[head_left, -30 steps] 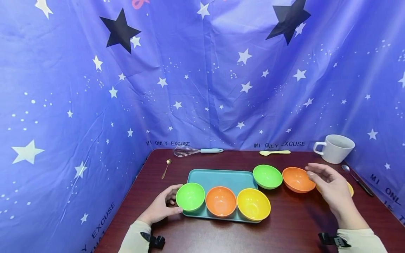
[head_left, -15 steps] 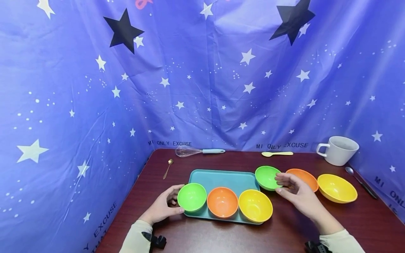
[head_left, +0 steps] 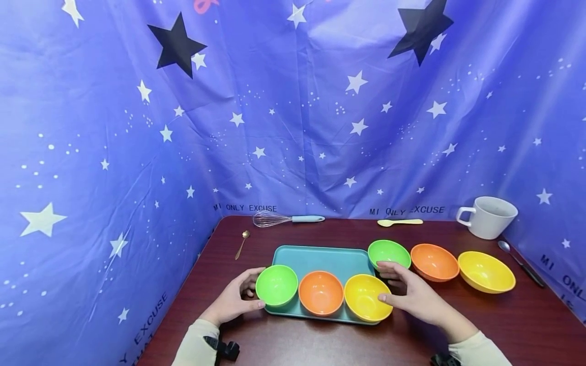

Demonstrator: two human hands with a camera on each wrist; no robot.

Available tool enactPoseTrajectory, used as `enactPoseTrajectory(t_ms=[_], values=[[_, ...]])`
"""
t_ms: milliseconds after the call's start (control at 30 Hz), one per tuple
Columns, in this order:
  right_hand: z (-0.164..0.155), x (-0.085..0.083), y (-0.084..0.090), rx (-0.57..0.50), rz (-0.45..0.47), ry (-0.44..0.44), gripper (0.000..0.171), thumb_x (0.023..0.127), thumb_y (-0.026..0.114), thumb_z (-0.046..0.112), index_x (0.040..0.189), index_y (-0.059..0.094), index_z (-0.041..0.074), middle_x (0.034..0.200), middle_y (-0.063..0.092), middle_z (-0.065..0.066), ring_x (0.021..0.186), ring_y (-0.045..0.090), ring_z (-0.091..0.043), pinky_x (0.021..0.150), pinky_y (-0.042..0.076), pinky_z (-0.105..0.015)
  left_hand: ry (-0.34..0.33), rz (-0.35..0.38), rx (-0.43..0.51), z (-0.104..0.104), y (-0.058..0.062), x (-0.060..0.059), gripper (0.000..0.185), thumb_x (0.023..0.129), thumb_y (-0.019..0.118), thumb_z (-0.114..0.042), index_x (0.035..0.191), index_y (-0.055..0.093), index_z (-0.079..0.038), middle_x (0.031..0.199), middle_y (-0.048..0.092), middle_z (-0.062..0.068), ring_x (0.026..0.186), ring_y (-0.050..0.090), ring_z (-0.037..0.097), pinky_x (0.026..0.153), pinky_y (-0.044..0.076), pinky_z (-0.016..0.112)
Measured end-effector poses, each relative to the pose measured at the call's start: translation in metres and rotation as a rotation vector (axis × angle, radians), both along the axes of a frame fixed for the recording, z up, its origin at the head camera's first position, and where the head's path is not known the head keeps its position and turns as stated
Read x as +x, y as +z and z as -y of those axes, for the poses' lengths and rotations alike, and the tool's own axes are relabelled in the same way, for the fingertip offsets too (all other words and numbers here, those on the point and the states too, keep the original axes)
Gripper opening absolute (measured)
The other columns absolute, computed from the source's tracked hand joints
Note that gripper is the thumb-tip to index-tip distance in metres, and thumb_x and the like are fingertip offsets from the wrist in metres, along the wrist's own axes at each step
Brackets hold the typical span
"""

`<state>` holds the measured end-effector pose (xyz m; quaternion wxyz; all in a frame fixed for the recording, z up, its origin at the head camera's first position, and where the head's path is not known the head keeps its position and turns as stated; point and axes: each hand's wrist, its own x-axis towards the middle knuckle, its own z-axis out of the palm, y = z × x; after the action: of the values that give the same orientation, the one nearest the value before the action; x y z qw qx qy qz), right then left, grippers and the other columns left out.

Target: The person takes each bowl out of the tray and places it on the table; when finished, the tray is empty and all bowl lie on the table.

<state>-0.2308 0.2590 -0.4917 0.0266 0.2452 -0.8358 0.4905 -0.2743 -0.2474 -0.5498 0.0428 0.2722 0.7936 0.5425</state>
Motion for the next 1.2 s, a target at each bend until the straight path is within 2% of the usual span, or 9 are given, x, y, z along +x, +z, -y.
enactPoseTrajectory(t_ms=[133,333,533,633,800,1200], values=[[0.005,0.001,-0.006,0.040,0.006,0.024,0.074,0.090,0.086,0.024,0.150,0.048,0.000,0.142,0.059,-0.021,0.123,0.062,-0.023,0.099,0.051,-0.029,0.008,0.009,-0.014,0.000,0.000,-0.001,0.079,0.086,0.088,-0.018,0.154,0.048,-0.021,0.127,0.067,0.005,0.106,0.067,0.024,0.084,0.052,0.032],[0.006,0.005,-0.010,0.118,0.018,0.009,0.089,0.083,0.091,0.033,0.153,0.046,0.003,0.151,0.055,-0.015,0.127,0.058,-0.016,0.102,0.047,-0.025,0.000,0.001,-0.020,-0.001,-0.001,-0.003,0.079,0.086,0.088,-0.019,0.154,0.048,-0.022,0.127,0.068,0.004,0.106,0.067,0.024,0.083,0.052,0.032],[0.008,0.007,-0.011,0.195,0.030,-0.004,0.102,0.077,0.094,0.042,0.157,0.042,0.005,0.157,0.049,-0.013,0.137,0.050,-0.026,0.108,0.041,-0.024,-0.010,0.006,-0.016,-0.002,0.000,-0.002,0.079,0.086,0.088,-0.019,0.154,0.048,-0.022,0.126,0.068,0.003,0.105,0.067,0.025,0.083,0.052,0.033],[0.011,0.010,-0.008,0.246,0.034,-0.023,0.108,0.073,0.094,0.048,0.158,0.042,0.006,0.157,0.048,-0.013,0.139,0.048,-0.033,0.109,0.043,-0.032,-0.004,0.008,-0.014,0.000,-0.001,-0.001,0.079,0.086,0.088,-0.018,0.154,0.048,-0.022,0.126,0.068,0.004,0.105,0.067,0.024,0.083,0.052,0.032],[0.015,0.012,-0.003,0.311,0.025,-0.041,0.110,0.070,0.095,0.053,0.156,0.044,0.006,0.154,0.048,-0.018,0.134,0.052,-0.036,0.105,0.048,-0.049,-0.001,0.009,-0.009,0.002,-0.001,-0.001,0.079,0.086,0.088,-0.017,0.154,0.049,-0.021,0.125,0.068,0.006,0.105,0.067,0.025,0.083,0.052,0.033],[0.010,0.008,-0.013,0.317,0.039,-0.047,0.108,0.069,0.094,0.055,0.154,0.046,0.010,0.150,0.052,-0.011,0.128,0.054,-0.028,0.102,0.049,-0.044,0.002,-0.001,-0.012,0.001,0.000,-0.001,0.078,0.086,0.088,-0.015,0.154,0.049,-0.021,0.125,0.068,0.006,0.105,0.067,0.026,0.083,0.052,0.034]])
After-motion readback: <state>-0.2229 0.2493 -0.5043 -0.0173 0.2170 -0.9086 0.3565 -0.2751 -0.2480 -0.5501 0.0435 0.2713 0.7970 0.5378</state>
